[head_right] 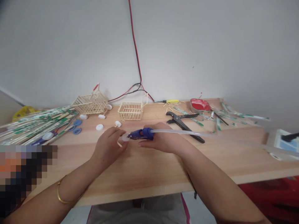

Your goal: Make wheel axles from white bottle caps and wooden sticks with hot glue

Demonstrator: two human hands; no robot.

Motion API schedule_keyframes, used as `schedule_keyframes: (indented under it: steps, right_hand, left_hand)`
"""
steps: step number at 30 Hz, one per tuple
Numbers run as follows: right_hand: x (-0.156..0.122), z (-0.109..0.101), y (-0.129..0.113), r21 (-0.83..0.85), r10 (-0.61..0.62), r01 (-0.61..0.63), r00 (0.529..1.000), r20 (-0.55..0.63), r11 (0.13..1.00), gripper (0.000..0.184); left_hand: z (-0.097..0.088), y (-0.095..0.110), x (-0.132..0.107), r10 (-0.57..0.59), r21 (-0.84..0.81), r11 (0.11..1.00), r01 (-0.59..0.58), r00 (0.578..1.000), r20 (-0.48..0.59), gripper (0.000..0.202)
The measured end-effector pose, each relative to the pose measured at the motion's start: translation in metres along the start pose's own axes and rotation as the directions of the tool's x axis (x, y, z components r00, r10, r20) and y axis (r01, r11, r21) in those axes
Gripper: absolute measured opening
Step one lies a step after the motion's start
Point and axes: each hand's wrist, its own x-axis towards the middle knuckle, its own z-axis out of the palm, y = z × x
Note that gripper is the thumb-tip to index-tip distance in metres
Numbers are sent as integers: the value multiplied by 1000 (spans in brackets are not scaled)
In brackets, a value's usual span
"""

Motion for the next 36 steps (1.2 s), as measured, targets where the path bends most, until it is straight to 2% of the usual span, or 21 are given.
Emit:
schedule_keyframes:
  steps: [6,12,18,27,36]
  right_hand:
    - [1,4,0,9,-57,57,998,-11,998,25]
    - [1,4,-3,-3,-13,13,1000,-20,1000,22]
    - [0,3,-1,-12,-22,21,1000,-14,1000,25]
    - [0,4,1,64,-35,37,999,-41,997,25]
    - [1,4,-2,48,-18,19,1000,-18,999,25]
  left_hand:
    - [1,0,0,5,-6,1000,-5,1000,1,12]
    - [0,3,0,39,9,999,-38,999,-30,11]
    - [4,-1,-2,109,124,987,-99,991,-75,15]
    - [-1,0,0,62,92,994,-55,995,-78,12]
    - [-1,2,0,72,76,995,-66,994,-82,12]
